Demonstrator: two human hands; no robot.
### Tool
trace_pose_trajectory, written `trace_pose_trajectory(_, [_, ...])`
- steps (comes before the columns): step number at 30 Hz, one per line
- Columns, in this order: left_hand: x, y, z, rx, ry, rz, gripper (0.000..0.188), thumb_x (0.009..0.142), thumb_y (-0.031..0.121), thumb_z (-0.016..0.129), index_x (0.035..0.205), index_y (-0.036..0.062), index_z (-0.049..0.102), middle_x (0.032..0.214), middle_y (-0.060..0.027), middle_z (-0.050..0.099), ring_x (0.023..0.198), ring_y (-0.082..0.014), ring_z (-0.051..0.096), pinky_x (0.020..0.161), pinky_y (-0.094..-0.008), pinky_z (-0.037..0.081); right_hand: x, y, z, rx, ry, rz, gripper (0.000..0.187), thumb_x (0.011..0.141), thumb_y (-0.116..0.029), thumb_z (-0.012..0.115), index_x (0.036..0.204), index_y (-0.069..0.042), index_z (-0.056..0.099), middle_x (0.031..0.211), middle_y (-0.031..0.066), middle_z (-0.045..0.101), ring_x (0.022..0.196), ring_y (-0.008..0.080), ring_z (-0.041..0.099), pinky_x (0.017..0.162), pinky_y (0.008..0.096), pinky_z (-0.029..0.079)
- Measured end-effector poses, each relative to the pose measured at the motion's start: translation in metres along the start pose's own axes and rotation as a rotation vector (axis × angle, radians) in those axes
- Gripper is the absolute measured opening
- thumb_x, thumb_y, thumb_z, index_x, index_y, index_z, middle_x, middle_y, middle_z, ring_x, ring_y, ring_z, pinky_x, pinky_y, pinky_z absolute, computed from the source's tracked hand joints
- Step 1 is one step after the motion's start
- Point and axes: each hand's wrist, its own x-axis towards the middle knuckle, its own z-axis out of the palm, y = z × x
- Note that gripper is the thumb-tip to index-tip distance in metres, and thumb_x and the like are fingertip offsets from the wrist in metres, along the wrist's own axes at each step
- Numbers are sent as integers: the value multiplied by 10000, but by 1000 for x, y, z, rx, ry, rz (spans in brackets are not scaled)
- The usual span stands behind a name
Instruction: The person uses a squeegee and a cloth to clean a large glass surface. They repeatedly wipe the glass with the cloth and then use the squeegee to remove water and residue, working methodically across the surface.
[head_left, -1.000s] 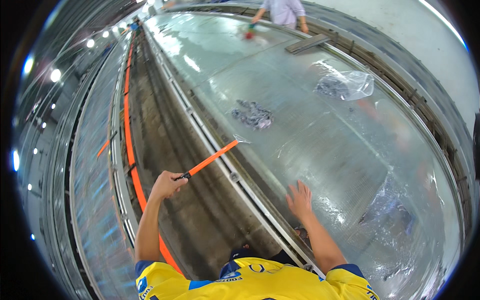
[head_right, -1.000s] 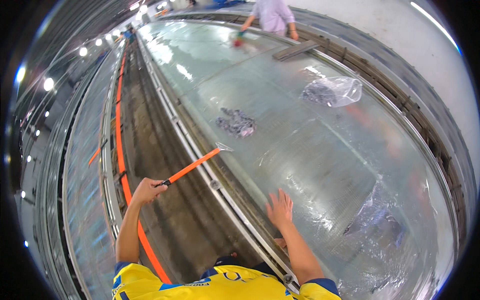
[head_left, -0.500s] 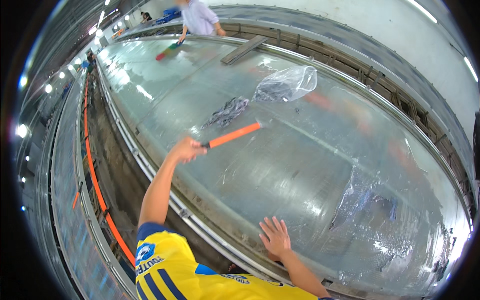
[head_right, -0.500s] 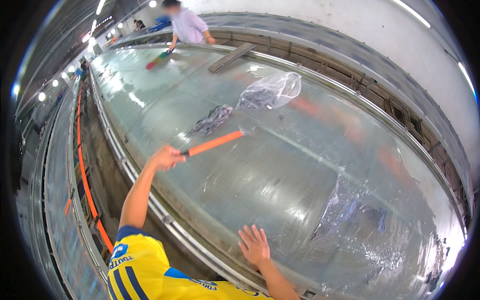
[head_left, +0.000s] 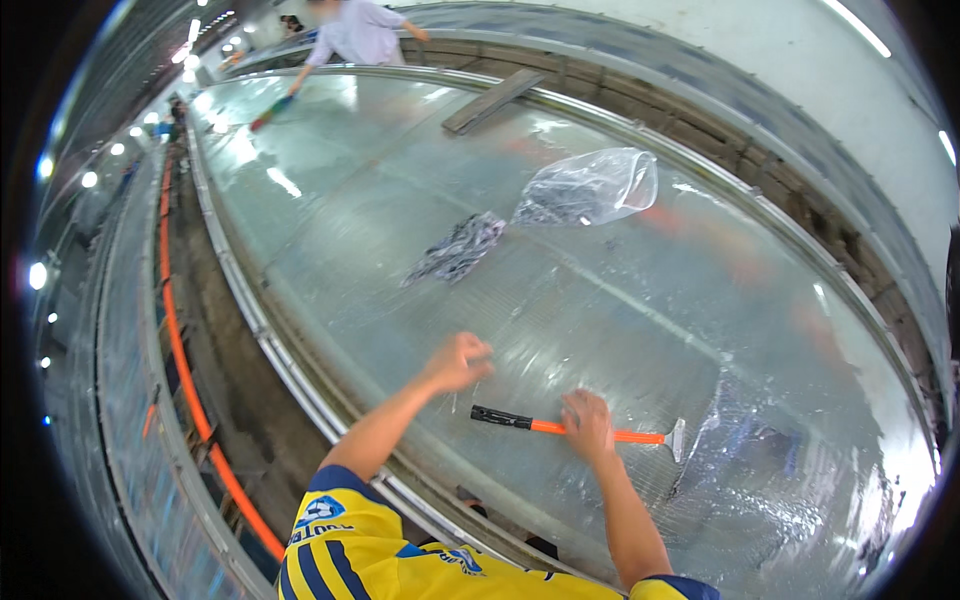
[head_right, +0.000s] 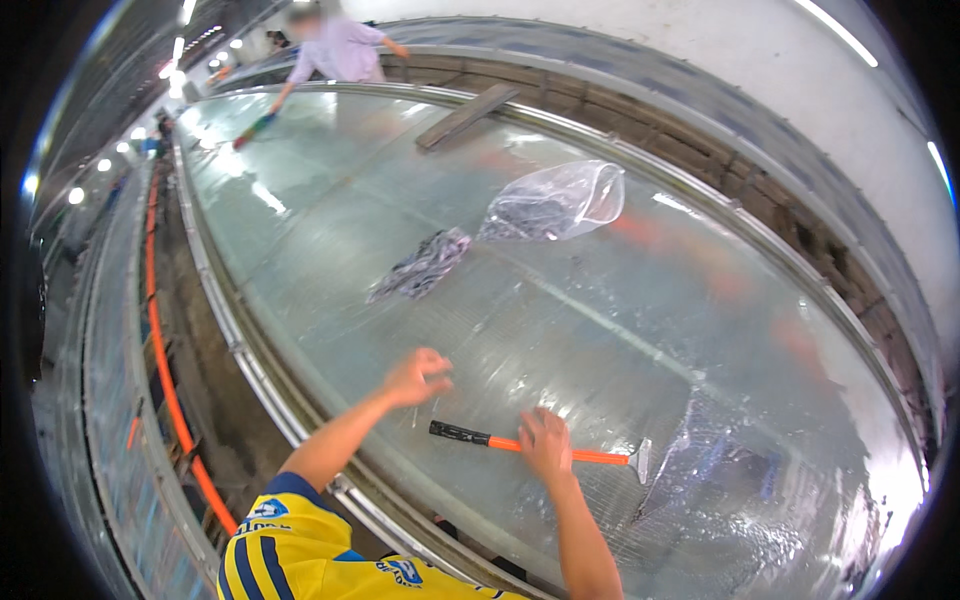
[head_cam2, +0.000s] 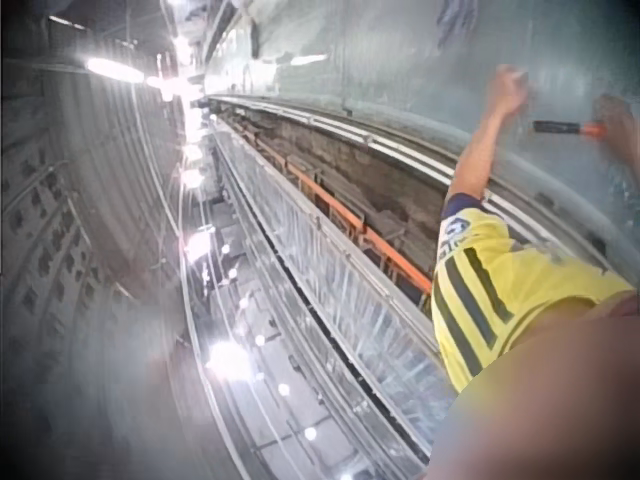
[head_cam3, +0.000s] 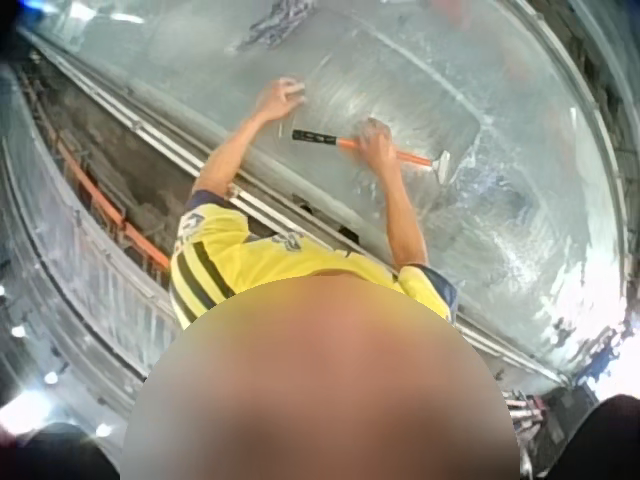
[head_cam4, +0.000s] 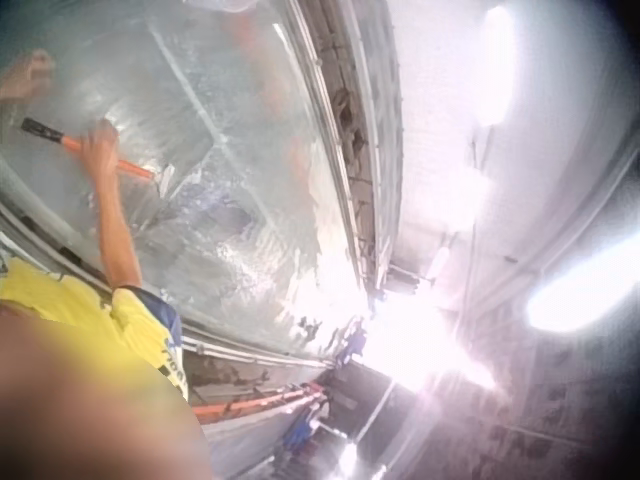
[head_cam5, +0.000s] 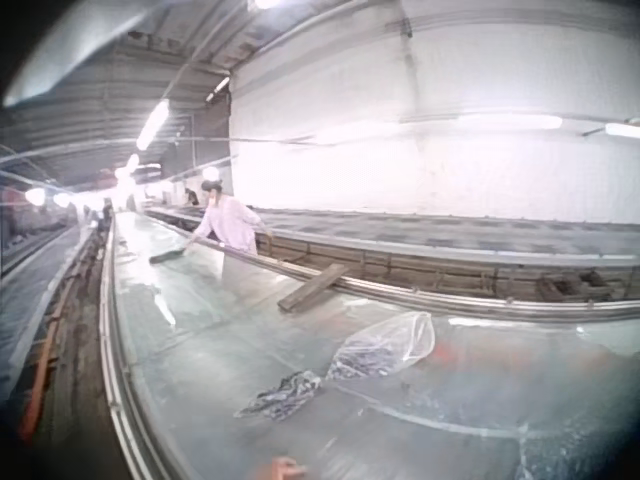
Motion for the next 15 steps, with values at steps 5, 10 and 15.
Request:
trace_pose_trajectory(5, [173, -77, -69, -40, 583, -491, 1055, 742, 648, 742, 1528, 64, 351, 1527, -286, 349, 1437, -433, 305, 1168, -546, 251, -17, -6, -24, 34, -39, 166, 383, 887, -173, 674, 1262, -100, 652, 1265, 173, 625, 1191, 369, 569, 1040, 458, 448])
trace_pose_trajectory(10, [239, -38, -26, 173, 504, -324, 1085, 718, 678, 737, 1520, 54, 355, 1455, -265, 423, 1366, -394, 388, 1087, -601, 276, 47, 73, -34, -77, 59, 301, 530, 922, -272, 653, 1409, -103, 533, 1307, 184, 611, 1204, 373, 574, 1045, 466, 444])
trace_pose_trajectory(15, [265, 49, 41, 307, 272, -23, 647, 868, 352, 706, 1383, 38, 472, 1283, -170, 566, 1170, -342, 579, 945, -526, 453, 238, 158, -20, -192, 150, 194, 675, 932, -315, 629, 1489, -20, 387, 1390, 240, 514, 1298, 419, 465, 1081, 477, 390])
